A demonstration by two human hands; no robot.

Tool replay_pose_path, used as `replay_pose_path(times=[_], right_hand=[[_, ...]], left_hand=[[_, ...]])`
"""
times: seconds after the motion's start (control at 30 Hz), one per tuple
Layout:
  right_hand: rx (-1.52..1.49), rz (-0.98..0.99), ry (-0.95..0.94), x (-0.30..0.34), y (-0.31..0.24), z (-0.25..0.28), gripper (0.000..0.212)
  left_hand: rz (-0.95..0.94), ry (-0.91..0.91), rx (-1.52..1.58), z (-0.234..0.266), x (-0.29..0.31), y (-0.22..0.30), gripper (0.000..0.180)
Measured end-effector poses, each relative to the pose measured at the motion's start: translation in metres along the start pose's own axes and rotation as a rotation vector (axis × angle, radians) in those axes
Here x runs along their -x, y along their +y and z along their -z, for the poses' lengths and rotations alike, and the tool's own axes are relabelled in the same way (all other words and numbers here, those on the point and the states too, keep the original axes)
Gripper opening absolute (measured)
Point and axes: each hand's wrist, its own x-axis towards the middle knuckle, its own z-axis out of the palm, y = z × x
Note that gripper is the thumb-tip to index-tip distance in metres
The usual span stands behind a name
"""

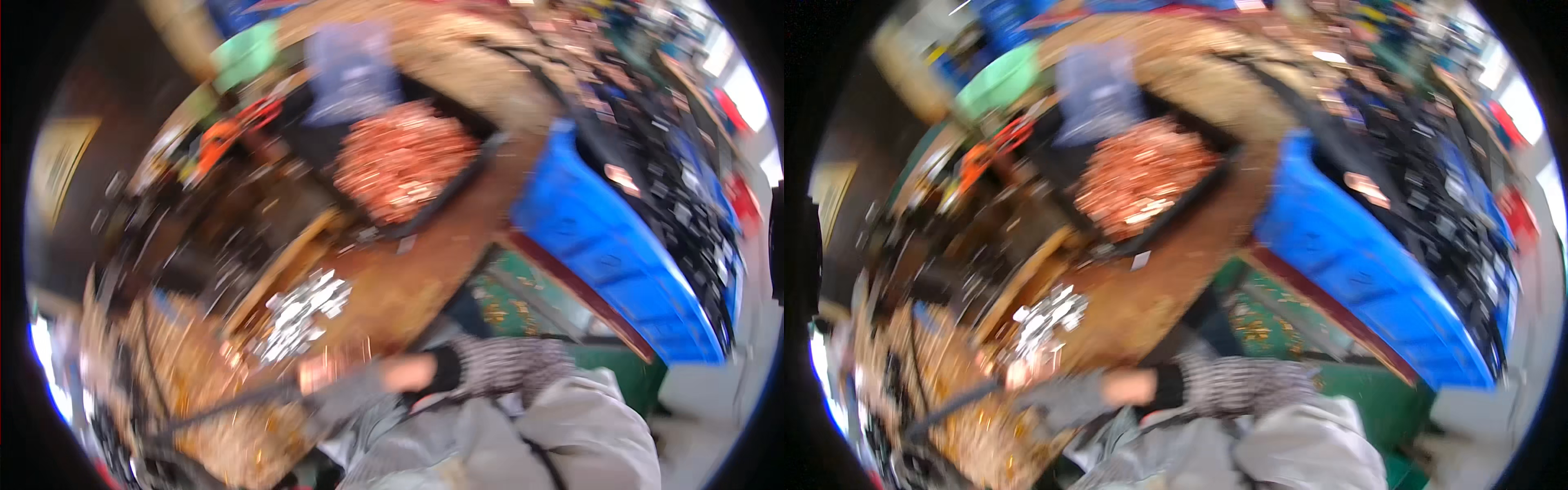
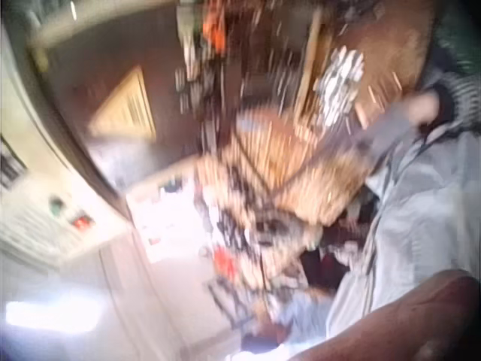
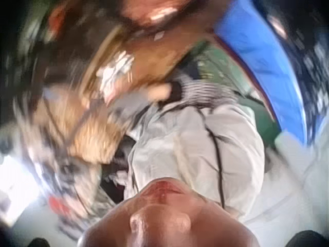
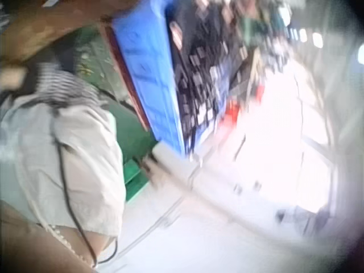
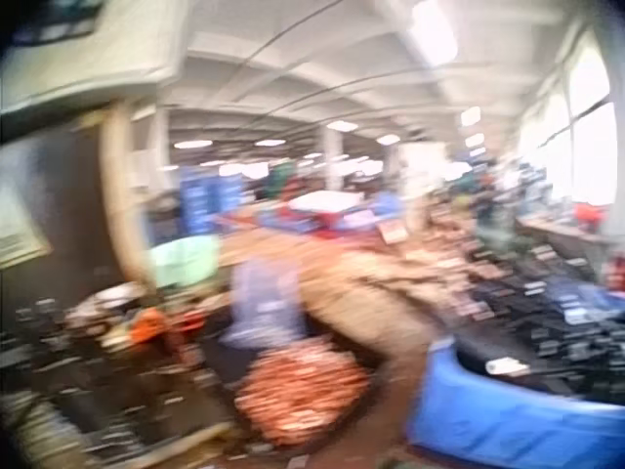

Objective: The worker is assembling wire harnesses by attaching connectors and using a pneumatic or mechanical press machine to secure components.

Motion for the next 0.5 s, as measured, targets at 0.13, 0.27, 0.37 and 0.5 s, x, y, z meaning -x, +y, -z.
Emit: replay_pose_path(times=[0.13, 0.27, 0.37, 0.5], right_hand=[[-0.075, 0.598, 0.59, -0.04, 0.004, -0.047, 0.057], [-0.058, 0.735, 0.731, -0.02, -0.036, -0.022, 0.043], [0.007, 0.775, 0.791, -0.008, -0.05, -0.005, 0.036], [-0.281, 0.613, 0.754, 0.037, -0.076, 0.012, 0.033]], left_hand=[[0.135, -0.459, 0.266, -0.147, 0.026, -0.054, 0.038], [0.143, -0.792, 0.311, -0.188, 0.055, -0.023, 0.04], [0.131, -1.013, 0.307, -0.199, 0.078, 0.016, 0.041], [0.098, -1.274, 0.287, -0.204, 0.111, 0.071, 0.043]])
